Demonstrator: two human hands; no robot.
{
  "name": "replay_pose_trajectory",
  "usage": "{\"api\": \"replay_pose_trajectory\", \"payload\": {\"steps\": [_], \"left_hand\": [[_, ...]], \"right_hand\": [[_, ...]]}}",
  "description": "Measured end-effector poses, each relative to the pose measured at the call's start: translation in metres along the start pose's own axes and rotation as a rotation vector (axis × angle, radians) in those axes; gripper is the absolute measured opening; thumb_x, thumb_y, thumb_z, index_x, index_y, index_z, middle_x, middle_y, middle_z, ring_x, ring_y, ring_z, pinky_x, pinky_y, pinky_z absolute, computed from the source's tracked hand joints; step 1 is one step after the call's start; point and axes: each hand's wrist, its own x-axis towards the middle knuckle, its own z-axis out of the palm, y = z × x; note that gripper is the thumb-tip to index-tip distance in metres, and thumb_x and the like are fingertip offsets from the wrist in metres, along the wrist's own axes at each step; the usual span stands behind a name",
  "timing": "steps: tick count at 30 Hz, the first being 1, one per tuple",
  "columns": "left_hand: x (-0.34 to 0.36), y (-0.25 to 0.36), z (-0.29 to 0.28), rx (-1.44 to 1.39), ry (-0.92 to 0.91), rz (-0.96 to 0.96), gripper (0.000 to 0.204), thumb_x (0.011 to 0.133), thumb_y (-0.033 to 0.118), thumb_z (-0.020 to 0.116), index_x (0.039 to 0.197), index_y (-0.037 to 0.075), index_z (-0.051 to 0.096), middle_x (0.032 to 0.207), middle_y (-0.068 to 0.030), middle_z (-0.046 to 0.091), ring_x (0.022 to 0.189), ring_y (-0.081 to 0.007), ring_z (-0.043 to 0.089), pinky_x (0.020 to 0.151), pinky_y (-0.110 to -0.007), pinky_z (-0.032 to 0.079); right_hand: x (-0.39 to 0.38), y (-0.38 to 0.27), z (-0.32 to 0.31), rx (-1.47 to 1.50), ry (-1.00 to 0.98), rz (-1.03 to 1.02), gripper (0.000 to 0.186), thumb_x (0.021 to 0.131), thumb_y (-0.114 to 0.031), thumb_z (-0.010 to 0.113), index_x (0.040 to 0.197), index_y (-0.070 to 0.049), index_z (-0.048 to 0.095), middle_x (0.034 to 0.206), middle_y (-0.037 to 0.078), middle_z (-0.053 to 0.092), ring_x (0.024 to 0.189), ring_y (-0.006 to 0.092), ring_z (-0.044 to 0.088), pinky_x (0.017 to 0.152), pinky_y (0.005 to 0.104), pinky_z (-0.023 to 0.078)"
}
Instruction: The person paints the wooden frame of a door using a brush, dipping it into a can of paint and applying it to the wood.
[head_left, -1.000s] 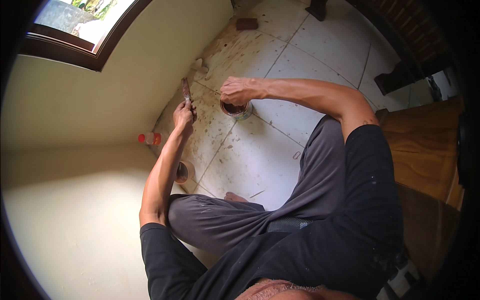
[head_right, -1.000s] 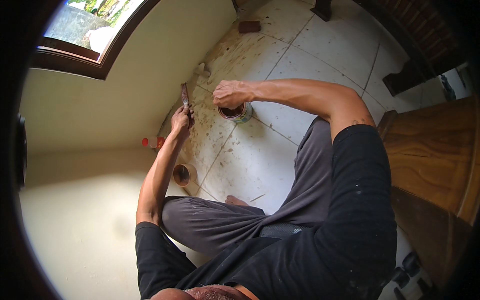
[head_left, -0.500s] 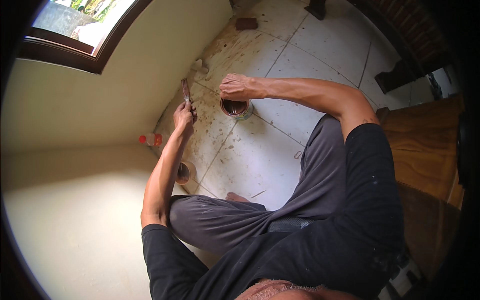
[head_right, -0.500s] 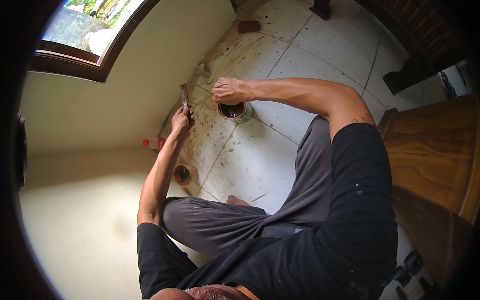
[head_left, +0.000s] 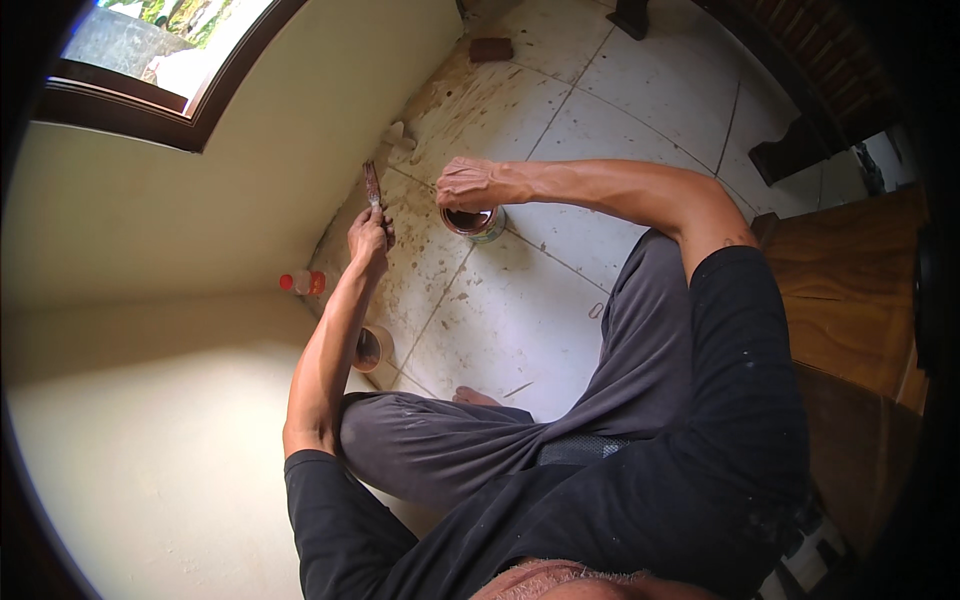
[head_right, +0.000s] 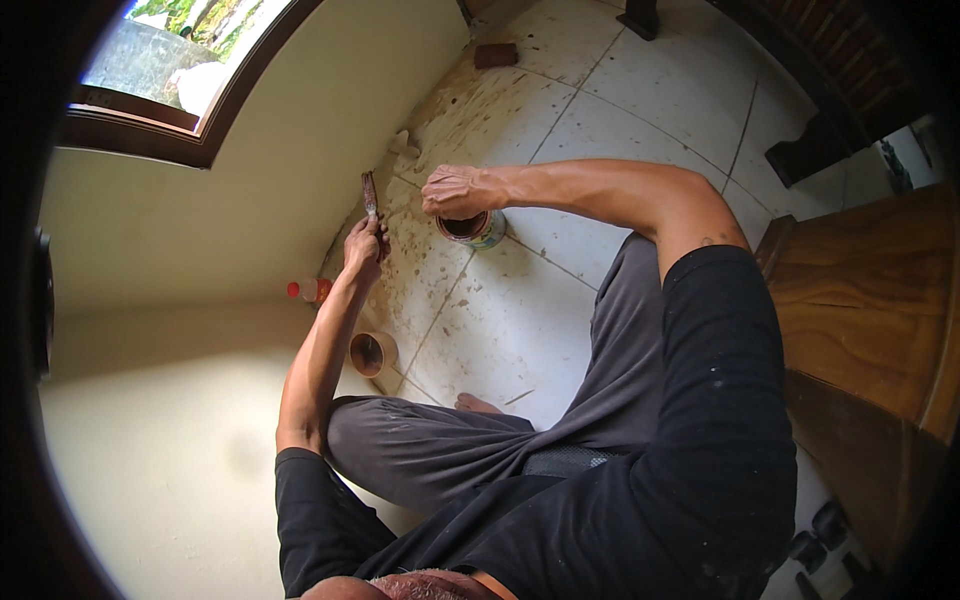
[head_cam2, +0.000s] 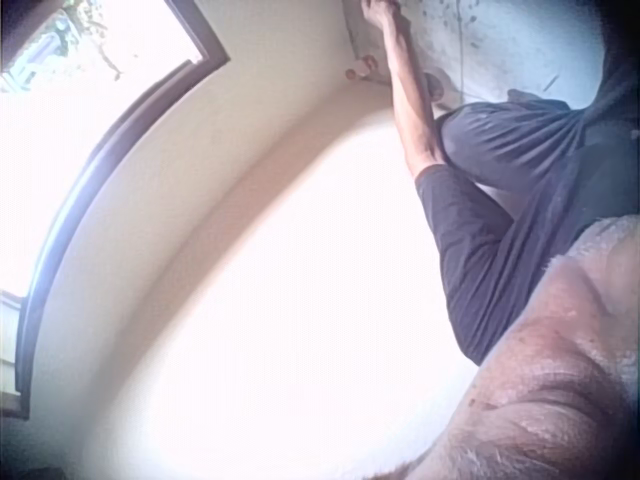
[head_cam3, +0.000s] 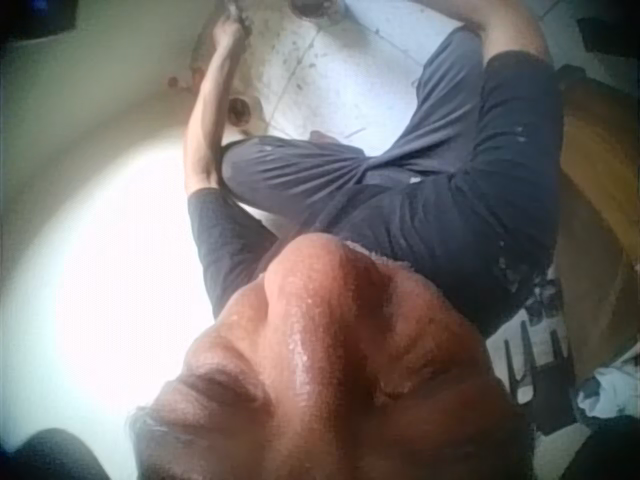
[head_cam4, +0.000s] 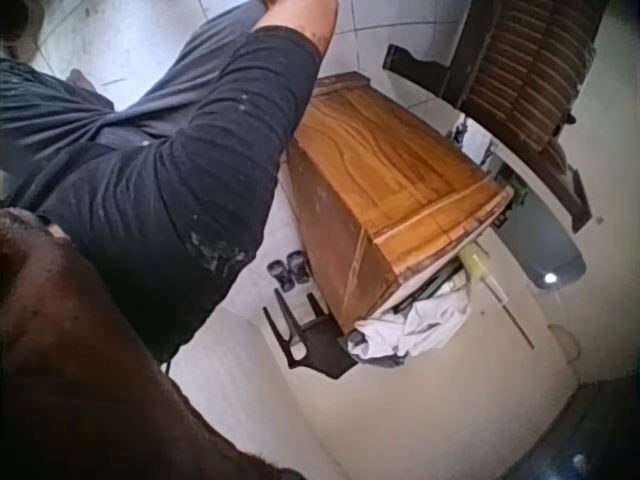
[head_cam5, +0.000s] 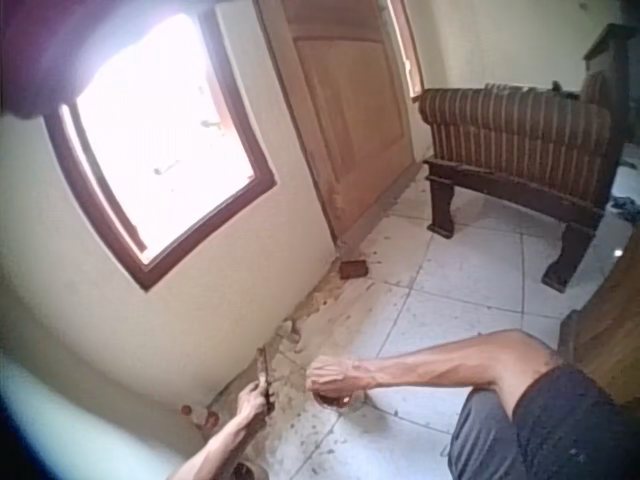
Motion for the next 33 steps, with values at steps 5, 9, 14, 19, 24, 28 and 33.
{"api": "replay_pose_trajectory", "payload": {"steps": [5, 9, 14, 19, 24, 28, 33], "left_hand": [[0.0, -0.001, 0.002, 0.002, -0.013, 0.011, 0.023, 0.102, 0.024, 0.051, 0.114, 0.005, 0.057, 0.078, 0.0009, 0.057, 0.058, -0.0079, 0.051, 0.049, -0.022, 0.043], [0.003, -0.002, -0.001, -0.005, -0.011, 0.004, 0.023, 0.102, 0.024, 0.051, 0.114, 0.005, 0.057, 0.077, 0.0007, 0.057, 0.058, -0.0078, 0.051, 0.048, -0.022, 0.043], [0.002, -0.002, -0.002, -0.012, -0.005, -0.002, 0.023, 0.102, 0.024, 0.051, 0.114, 0.005, 0.057, 0.077, 0.0005, 0.057, 0.057, -0.0078, 0.051, 0.048, -0.022, 0.043], [0.003, -0.002, -0.005, -0.013, -0.002, -0.004, 0.024, 0.102, 0.025, 0.051, 0.114, 0.005, 0.057, 0.078, 0.0006, 0.056, 0.057, -0.0079, 0.051, 0.048, -0.022, 0.043], [0.0, 0.002, 0.004, -0.009, 0.0, -0.012, 0.023, 0.102, 0.024, 0.051, 0.115, 0.005, 0.057, 0.078, 0.0008, 0.056, 0.057, -0.0079, 0.051, 0.047, -0.022, 0.043], [0.001, 0.0, -0.002, -0.007, -0.001, 0.0, 0.023, 0.102, 0.024, 0.051, 0.115, 0.006, 0.057, 0.079, 0.0008, 0.057, 0.057, -0.0078, 0.052, 0.048, -0.022, 0.043], [0.002, 0.0, 0.0, 0.01, 0.002, 0.003, 0.024, 0.102, 0.025, 0.051, 0.115, 0.006, 0.057, 0.079, 0.0008, 0.057, 0.058, -0.0075, 0.051, 0.048, -0.022, 0.043]], "right_hand": [[-0.007, 0.003, -0.004, -0.005, 0.0, -0.048, 0.015, 0.072, -0.013, 0.062, 0.064, -0.004, 0.053, 0.066, 0.013, 0.059, 0.068, 0.0272, 0.064, 0.063, 0.0365, 0.052], [-0.004, 0.004, -0.003, -0.116, 0.053, -0.012, 0.015, 0.072, -0.013, 0.063, 0.066, -0.004, 0.053, 0.071, 0.011, 0.06, 0.073, 0.025, 0.064, 0.065, 0.0356, 0.052], [0.004, -0.004, -0.008, 0.093, -0.143, -0.036, 0.013, 0.074, -0.015, 0.062, 0.068, -0.006, 0.056, 0.077, 0.008, 0.061, 0.079, 0.0244, 0.065, 0.07, 0.0349, 0.052], [0.0, 0.002, -0.01, -0.142, -0.094, 0.041, 0.013, 0.073, -0.016, 0.062, 0.067, -0.007, 0.055, 0.073, 0.008, 0.061, 0.075, 0.0255, 0.064, 0.065, 0.037, 0.051], [-0.004, 0.003, 0.008, 0.054, 0.089, -0.056, 0.013, 0.073, -0.015, 0.061, 0.065, -0.007, 0.055, 0.071, 0.009, 0.061, 0.071, 0.0251, 0.064, 0.062, 0.0379, 0.05], [0.006, -0.003, 0.0, 0.042, -0.072, -0.074, 0.016, 0.074, -0.015, 0.061, 0.063, -0.008, 0.053, 0.069, 0.008, 0.06, 0.07, 0.024, 0.064, 0.062, 0.0368, 0.05], [-0.001, 0.004, 0.013, -0.164, 0.048, -0.045, 0.015, 0.075, -0.016, 0.062, 0.064, -0.008, 0.055, 0.066, 0.008, 0.059, 0.068, 0.0246, 0.064, 0.065, 0.0346, 0.052]]}}
